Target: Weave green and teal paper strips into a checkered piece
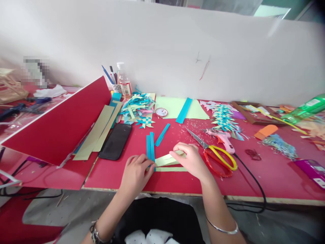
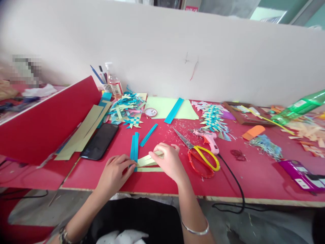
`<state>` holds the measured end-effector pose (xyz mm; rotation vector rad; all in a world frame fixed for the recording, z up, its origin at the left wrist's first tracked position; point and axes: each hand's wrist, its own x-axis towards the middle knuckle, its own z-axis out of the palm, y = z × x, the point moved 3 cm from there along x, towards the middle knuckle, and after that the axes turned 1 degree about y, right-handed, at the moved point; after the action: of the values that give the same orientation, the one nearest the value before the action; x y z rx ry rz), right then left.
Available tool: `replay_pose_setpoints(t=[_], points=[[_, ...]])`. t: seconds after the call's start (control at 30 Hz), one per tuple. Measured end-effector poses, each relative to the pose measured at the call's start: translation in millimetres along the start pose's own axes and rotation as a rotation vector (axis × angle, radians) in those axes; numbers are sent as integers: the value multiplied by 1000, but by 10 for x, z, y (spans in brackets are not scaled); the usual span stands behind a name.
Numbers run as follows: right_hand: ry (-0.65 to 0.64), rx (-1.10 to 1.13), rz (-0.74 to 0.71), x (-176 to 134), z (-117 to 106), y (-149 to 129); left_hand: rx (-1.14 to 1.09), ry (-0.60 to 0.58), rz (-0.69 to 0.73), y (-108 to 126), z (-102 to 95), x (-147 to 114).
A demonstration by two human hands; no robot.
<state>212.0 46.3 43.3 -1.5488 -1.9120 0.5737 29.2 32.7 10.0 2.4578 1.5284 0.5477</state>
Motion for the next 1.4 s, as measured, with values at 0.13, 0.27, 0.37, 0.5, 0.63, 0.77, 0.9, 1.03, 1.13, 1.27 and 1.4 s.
replay_pose_setpoints(t=[0.13,0.27,0.37,0.5,0.63,0.77,0.9,1.03,1.13,1.27,1.4], points=[[-32,108,-11,39,4,-64,21,-15,-24,10,31,65],[7,-9,-33,23,-35,-145,70,17,2,20,63,111],[130,-310,-75,2,-115,-250,128,56,56,35,70,129],[108,-400,-120,0,-134,-349,156,76,90,63,70,140],[-37,-92,-102,18,-42,-345,148,114,49,90,79,151],[-105,216,-72,17,18,-334,203,139,40,115,95,167],[-107,213,-86,-38,60,-276,211,107,35,108,100,180],[-72,-108,-128,-159,226,-102,162,85,-5,77,83,192],[-65,-255,-151,-249,362,1,122,90,-34,54,69,204],[-40,-307,-139,-310,410,15,55,76,-58,28,71,217],[3,-357,-120,-309,398,-18,19,78,-59,9,87,228]])
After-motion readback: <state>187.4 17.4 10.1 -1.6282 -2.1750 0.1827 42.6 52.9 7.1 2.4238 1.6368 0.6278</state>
